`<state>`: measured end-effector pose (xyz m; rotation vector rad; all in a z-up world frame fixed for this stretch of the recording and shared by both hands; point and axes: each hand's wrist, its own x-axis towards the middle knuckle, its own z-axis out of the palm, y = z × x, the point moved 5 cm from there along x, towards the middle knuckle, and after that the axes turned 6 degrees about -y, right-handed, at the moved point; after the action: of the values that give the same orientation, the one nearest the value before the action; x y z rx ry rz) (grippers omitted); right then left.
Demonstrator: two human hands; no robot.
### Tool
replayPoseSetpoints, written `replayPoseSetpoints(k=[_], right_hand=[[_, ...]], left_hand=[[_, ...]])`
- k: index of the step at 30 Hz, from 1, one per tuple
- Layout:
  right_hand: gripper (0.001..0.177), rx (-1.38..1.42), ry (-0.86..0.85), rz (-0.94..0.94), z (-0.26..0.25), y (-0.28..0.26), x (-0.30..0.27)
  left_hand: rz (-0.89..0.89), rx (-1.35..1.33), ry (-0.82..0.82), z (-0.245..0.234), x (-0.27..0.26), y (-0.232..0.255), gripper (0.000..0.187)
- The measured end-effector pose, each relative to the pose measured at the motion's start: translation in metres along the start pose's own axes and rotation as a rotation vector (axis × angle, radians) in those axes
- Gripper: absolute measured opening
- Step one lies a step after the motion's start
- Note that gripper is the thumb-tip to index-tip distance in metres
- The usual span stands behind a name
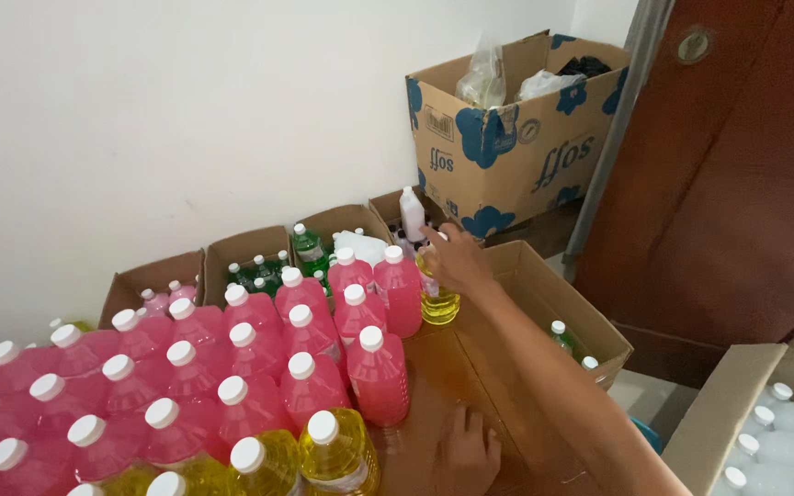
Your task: The person picks up yellow liquid bottles from a table and places them one by one into a cardboard box held between their legs while sitting on the floor.
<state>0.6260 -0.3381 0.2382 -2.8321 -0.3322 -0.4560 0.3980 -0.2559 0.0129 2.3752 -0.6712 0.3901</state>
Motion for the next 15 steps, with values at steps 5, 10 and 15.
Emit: replayPoseSetpoints(k=[5, 10, 15], right_hand=[[0.044, -0.038, -0.041, 0.054, 0.017, 0.005, 0.013], [0.031, -0.108, -0.008, 0.011, 0.031, 0.019, 0.015], [0.028, -0.028, -0.080, 0.064, 0.011, 0.006, 0.000]], left_hand=[[-0.008, -0.003, 0.048, 0.001, -0.002, -0.003, 0.021], [-0.031, 0.038, 0.074, 0.001, -0.004, -0.002, 0.022], [-0.039, 0.017, 0.082, -0.005, -0.006, 0.003, 0.023]])
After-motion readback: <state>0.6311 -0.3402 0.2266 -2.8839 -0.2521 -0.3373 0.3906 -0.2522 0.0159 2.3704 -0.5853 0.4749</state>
